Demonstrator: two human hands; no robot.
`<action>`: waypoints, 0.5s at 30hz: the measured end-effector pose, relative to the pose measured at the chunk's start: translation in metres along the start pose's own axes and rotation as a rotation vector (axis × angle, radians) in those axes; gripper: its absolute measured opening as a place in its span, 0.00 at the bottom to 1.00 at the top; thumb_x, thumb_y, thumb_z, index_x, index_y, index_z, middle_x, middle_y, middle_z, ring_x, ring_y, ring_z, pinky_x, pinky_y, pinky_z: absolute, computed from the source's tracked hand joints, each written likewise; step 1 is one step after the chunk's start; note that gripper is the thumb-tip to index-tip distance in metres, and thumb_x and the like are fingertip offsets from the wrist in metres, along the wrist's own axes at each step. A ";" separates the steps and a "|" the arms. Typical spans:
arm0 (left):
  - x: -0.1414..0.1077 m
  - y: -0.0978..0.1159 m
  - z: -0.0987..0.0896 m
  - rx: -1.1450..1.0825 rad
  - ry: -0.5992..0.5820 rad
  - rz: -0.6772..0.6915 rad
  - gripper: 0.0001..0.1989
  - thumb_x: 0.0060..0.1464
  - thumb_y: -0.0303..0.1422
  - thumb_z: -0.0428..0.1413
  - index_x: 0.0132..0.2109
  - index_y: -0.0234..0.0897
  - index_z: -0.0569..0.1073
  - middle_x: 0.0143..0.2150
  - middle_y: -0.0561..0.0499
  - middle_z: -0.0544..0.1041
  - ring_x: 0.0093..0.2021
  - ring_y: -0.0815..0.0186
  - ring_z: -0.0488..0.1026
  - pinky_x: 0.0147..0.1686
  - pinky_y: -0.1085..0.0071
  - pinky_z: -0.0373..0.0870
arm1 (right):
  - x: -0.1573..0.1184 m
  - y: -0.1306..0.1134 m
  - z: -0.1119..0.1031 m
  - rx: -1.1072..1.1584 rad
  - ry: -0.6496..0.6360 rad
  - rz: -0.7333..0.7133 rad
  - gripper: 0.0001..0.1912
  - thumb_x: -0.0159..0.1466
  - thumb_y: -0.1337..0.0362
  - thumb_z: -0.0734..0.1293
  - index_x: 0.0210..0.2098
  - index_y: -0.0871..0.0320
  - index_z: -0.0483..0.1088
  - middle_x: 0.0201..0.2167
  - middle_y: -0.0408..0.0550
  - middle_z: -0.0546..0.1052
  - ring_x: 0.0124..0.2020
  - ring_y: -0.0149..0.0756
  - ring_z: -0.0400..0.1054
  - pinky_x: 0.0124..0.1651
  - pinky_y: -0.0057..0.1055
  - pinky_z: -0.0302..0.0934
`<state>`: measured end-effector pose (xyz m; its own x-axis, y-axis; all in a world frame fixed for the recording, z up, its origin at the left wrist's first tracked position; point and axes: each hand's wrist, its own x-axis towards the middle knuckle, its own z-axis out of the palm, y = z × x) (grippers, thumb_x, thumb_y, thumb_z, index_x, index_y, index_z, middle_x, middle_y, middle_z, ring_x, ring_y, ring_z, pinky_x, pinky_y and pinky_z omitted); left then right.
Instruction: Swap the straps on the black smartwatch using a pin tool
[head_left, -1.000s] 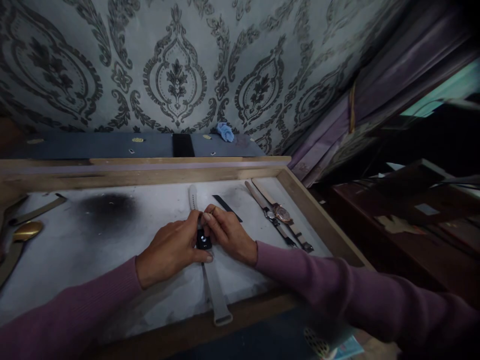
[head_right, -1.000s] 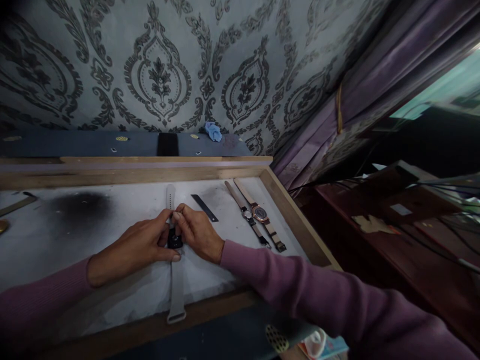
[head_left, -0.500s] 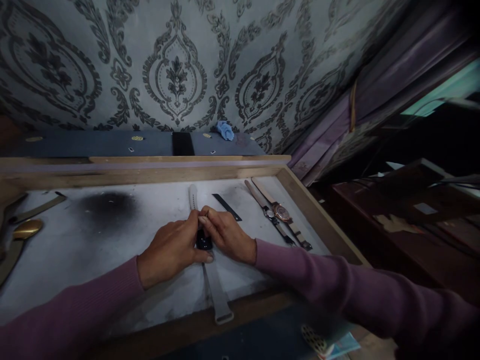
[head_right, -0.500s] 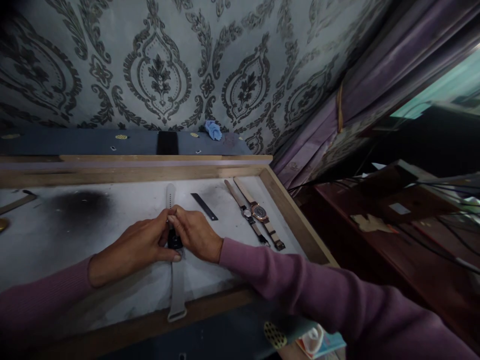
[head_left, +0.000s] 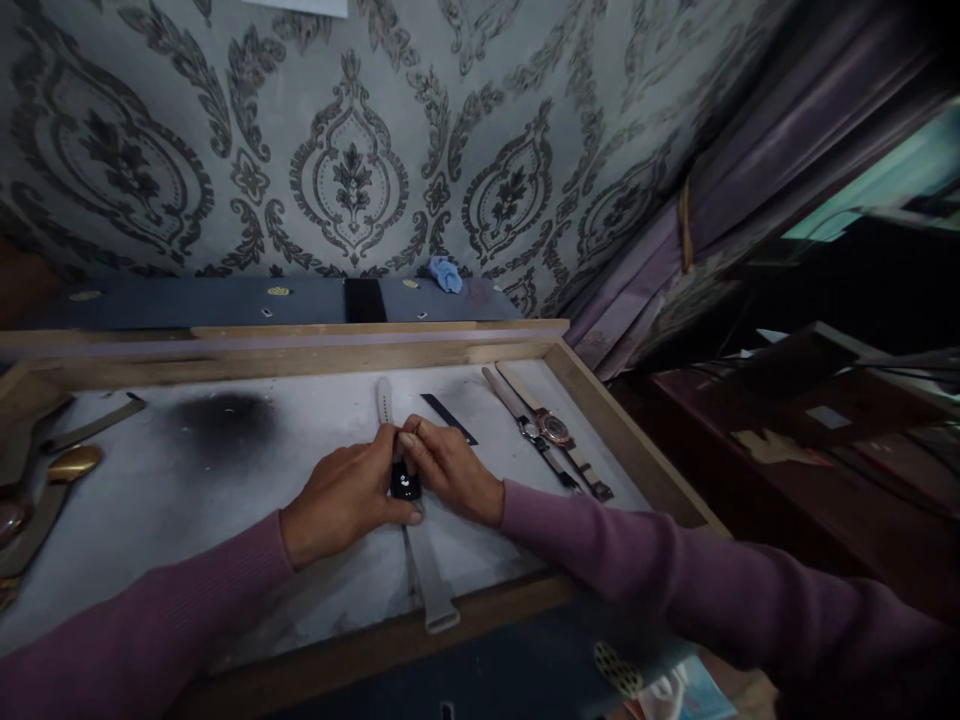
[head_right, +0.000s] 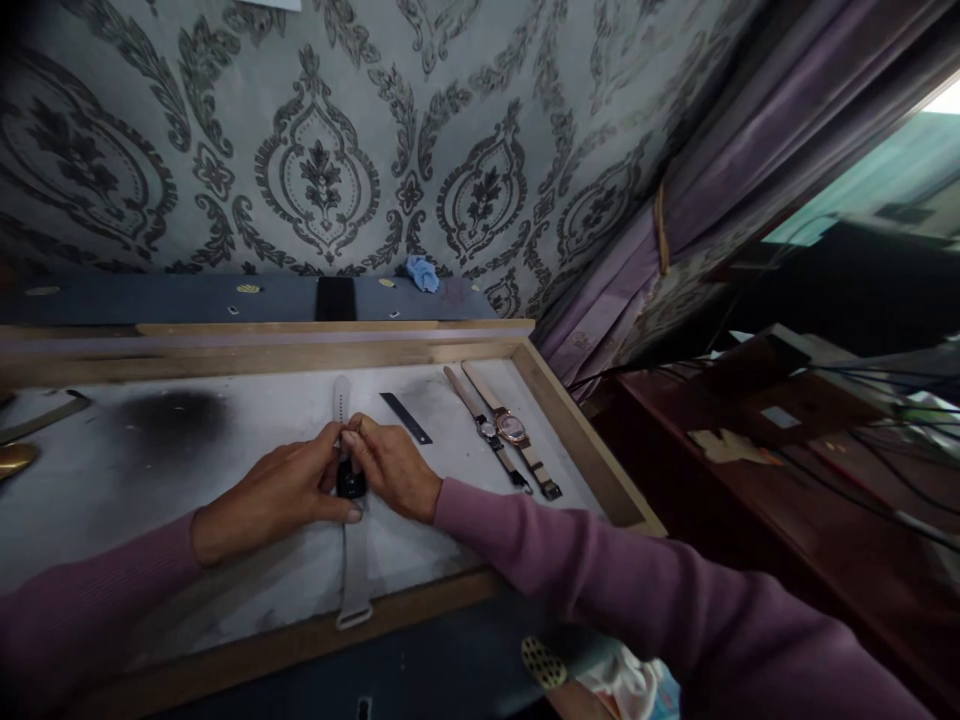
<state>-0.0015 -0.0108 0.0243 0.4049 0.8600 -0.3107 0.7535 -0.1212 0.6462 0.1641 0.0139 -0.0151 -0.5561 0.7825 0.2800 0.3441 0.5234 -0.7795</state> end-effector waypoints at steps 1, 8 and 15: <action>0.000 0.000 0.000 -0.001 0.002 0.003 0.22 0.43 0.42 0.61 0.42 0.40 0.62 0.33 0.53 0.72 0.34 0.59 0.71 0.29 0.68 0.55 | 0.000 0.000 0.000 0.016 0.006 0.009 0.12 0.71 0.60 0.52 0.33 0.55 0.58 0.20 0.38 0.65 0.21 0.29 0.61 0.28 0.27 0.57; 0.002 -0.004 0.003 -0.024 0.037 0.015 0.22 0.42 0.41 0.63 0.40 0.42 0.61 0.30 0.56 0.71 0.32 0.60 0.70 0.28 0.69 0.55 | -0.001 -0.001 -0.001 0.095 0.010 0.081 0.16 0.72 0.54 0.52 0.32 0.55 0.59 0.19 0.38 0.65 0.19 0.28 0.59 0.25 0.25 0.56; 0.003 -0.008 0.006 -0.065 0.086 0.039 0.22 0.40 0.41 0.64 0.40 0.41 0.64 0.29 0.56 0.71 0.30 0.61 0.69 0.27 0.70 0.54 | 0.001 -0.002 -0.002 0.000 -0.025 0.027 0.14 0.72 0.58 0.51 0.32 0.55 0.57 0.20 0.38 0.65 0.21 0.30 0.61 0.29 0.27 0.57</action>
<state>-0.0034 -0.0103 0.0146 0.3856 0.8948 -0.2251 0.7012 -0.1256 0.7018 0.1644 0.0149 -0.0122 -0.5653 0.7879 0.2443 0.3593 0.5018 -0.7868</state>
